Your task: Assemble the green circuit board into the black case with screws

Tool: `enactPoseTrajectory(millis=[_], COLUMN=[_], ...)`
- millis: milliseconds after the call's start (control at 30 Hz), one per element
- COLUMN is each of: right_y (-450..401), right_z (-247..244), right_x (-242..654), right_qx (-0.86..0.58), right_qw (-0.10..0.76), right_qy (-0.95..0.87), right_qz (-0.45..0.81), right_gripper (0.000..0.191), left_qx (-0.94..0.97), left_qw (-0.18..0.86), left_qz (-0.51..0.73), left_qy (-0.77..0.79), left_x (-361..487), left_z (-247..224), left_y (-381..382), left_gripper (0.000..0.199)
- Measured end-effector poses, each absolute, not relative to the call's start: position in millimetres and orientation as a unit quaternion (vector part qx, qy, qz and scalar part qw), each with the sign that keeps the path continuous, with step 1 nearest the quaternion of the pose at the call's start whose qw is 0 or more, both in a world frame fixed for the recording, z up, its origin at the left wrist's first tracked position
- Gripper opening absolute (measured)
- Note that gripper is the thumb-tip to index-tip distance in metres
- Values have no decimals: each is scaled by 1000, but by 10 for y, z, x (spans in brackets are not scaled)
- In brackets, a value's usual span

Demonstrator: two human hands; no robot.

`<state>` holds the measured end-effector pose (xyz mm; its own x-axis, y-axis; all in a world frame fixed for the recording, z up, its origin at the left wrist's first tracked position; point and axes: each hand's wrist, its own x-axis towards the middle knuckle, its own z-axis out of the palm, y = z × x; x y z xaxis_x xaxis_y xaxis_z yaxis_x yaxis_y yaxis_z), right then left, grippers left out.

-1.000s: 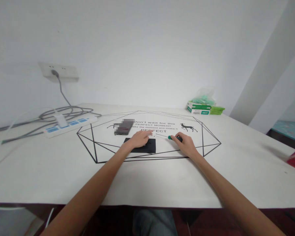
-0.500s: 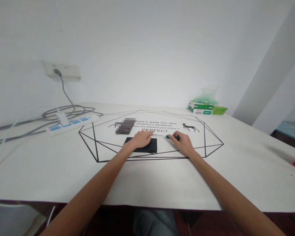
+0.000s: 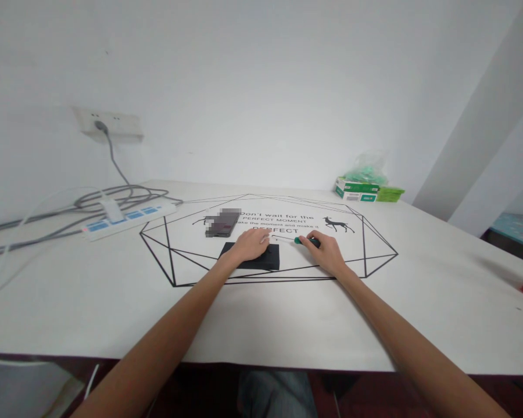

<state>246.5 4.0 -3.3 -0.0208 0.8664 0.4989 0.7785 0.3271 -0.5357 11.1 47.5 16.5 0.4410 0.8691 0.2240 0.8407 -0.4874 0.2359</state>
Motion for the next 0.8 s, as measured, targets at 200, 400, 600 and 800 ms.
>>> enactPoseTrajectory(millis=[200, 400, 600, 800], right_y=[-30, -71, -97, -109], right_z=[27, 46, 71, 79], right_x=[2397, 2334, 2336, 2343], right_qx=[-544, -524, -521, -515], right_qw=[435, 449, 456, 461], right_qy=[-715, -722, -719, -721], right_qz=[60, 55, 55, 45], right_gripper=[42, 41, 39, 38], left_qx=[814, 807, 804, 797], left_qw=[21, 17, 9, 11], left_qz=[207, 210, 227, 234], left_qy=[542, 552, 550, 556], left_x=[86, 120, 120, 102], left_z=[237, 292, 303, 325], left_y=[483, 448, 426, 421], left_gripper=[34, 22, 22, 23])
